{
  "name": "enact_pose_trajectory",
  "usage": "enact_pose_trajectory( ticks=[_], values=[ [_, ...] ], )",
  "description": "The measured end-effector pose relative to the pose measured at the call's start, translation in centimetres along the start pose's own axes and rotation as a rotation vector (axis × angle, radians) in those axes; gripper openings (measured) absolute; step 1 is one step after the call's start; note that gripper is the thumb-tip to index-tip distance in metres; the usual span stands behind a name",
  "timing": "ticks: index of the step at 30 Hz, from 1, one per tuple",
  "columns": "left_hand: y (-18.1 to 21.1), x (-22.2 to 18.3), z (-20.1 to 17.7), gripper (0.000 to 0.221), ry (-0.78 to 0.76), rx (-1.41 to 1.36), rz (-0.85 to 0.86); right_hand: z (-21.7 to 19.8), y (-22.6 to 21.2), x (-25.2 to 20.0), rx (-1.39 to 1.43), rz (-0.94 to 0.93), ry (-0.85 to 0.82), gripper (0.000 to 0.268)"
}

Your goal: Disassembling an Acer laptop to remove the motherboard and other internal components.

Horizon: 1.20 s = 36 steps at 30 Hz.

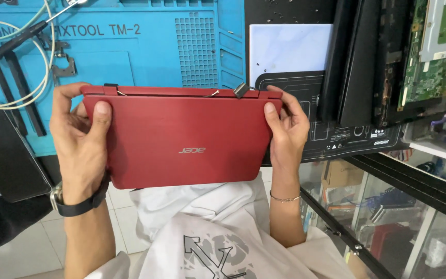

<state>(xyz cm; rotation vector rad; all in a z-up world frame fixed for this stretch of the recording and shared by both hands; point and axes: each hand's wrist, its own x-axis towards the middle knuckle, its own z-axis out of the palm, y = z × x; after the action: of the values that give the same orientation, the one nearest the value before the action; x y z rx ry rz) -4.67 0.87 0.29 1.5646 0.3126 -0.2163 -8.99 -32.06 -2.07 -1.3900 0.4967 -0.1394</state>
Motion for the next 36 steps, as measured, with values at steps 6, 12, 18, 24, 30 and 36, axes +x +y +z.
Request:
enact_pose_trajectory(
  ticks=[6,12,18,24,30,36],
  values=[
    [0.1,-1.3,-0.8,0.033,0.003,-0.047,0.072,-1.3,0.8,-1.0,0.041,0.091,-0.114,0.027],
    [0.6,-4.2,-2.3,0.037,-0.021,-0.097,0.145,-4.2,1.0,-3.5,0.147,-0.001,-0.162,0.031],
    [3.1,-7.1,-2.3,0.043,0.057,-0.142,0.177,-3.8,-3.6,-6.4,0.065,-0.164,-0.186,0.035],
    [5.7,-6.5,-0.9,0.046,0.03,-0.178,0.272,-5.0,-4.7,-9.0,0.129,-0.285,-0.112,0.037],
    [6.8,-3.9,-0.1,0.053,-0.025,-0.237,0.451,-4.0,-14.5,-12.9,-0.299,-0.378,-0.46,0.053],
    [6.2,-2.9,3.2,0.063,0.07,-0.167,0.619,0.5,-14.0,-14.3,-0.658,-0.831,-0.456,0.049]
  ],
)
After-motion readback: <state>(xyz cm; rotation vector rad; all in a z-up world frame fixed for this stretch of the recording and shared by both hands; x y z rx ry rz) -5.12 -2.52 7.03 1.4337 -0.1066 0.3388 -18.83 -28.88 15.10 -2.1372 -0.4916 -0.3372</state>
